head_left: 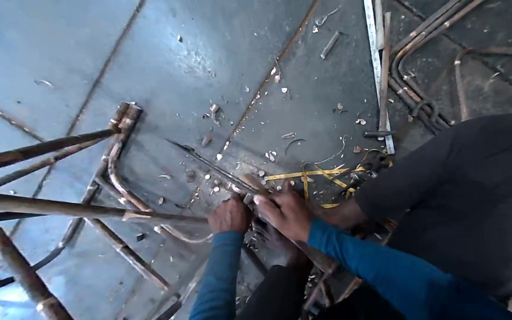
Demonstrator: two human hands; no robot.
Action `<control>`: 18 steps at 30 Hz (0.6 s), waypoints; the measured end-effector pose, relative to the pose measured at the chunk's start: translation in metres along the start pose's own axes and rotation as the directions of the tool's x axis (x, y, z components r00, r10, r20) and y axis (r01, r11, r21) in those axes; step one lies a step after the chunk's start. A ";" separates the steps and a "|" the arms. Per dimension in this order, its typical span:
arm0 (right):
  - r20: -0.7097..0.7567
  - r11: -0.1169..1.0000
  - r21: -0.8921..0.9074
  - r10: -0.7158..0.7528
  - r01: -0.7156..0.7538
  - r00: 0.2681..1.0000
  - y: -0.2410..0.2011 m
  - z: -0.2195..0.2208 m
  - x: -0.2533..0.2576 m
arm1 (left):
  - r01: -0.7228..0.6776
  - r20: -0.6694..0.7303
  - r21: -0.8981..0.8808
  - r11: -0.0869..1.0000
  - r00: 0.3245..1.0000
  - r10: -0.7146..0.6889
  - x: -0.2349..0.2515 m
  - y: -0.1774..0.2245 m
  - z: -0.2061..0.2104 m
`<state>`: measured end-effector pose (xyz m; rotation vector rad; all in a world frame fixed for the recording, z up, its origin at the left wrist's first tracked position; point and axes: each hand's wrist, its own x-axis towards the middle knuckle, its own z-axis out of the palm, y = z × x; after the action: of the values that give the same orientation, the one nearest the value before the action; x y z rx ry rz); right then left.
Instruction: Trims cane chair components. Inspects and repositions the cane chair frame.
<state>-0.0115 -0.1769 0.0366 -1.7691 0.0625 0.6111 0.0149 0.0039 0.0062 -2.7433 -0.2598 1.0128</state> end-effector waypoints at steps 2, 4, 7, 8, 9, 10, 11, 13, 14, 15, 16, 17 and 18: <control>0.001 1.000 -0.002 0.028 -0.028 1.000 0.011 -0.029 -0.043 | 0.012 0.029 0.008 1.000 1.000 -0.012 0.004 0.003 -0.003; -0.031 0.996 0.025 0.089 -0.088 0.996 0.016 -0.038 -0.066 | 0.021 0.041 -0.009 1.000 0.999 -0.021 0.005 0.002 0.000; -0.035 0.999 -0.034 0.034 -0.035 0.999 0.012 -0.009 -0.006 | 0.019 0.031 0.001 1.000 0.999 -0.019 0.004 0.003 -0.001; -0.052 1.000 -0.006 0.005 -0.005 0.999 0.008 0.004 0.018 | 0.025 0.026 0.008 1.000 0.999 -0.026 0.004 0.002 -0.001; -0.035 1.000 0.017 -0.003 0.003 0.999 0.004 0.007 0.030 | 0.032 0.027 0.012 0.999 0.999 -0.032 0.005 0.001 -0.002; -0.004 1.000 0.020 0.008 -0.007 1.000 0.001 0.001 0.021 | 0.029 0.039 0.005 1.000 0.999 -0.029 0.001 0.001 -0.001; 0.010 1.000 0.008 0.008 -0.009 1.000 0.000 -0.012 -0.001 | 0.023 0.045 -0.002 1.000 0.999 -0.023 0.001 0.000 -0.003; 0.009 0.999 0.010 0.053 -0.053 0.999 0.008 -0.040 -0.045 | 0.015 0.058 -0.028 0.999 0.998 -0.013 0.004 0.002 -0.005; -0.007 0.996 0.027 0.089 -0.089 0.996 0.012 -0.042 -0.055 | 0.015 0.059 -0.045 0.999 0.998 -0.012 0.004 0.002 -0.003; -0.006 0.994 0.031 0.108 -0.107 0.994 0.013 -0.037 -0.049 | 0.019 0.057 -0.045 0.999 0.998 -0.016 0.005 0.000 -0.002; 0.001 0.995 0.009 0.100 -0.100 0.995 0.012 -0.027 -0.030 | 0.020 0.057 -0.037 0.999 0.998 -0.018 0.006 0.000 -0.003; -0.008 0.997 -0.028 0.077 -0.077 0.997 0.008 -0.014 -0.006 | 0.019 0.058 -0.033 0.999 0.998 -0.017 0.006 0.000 -0.003; -0.032 0.999 -0.028 0.029 -0.030 0.999 0.004 -0.001 0.014 | 0.021 0.059 -0.037 0.999 0.998 -0.019 0.004 -0.001 -0.002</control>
<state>-0.0006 -0.1752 0.0273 -1.8087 0.1023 0.6087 0.0195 0.0058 0.0057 -2.7415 -0.3174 1.0952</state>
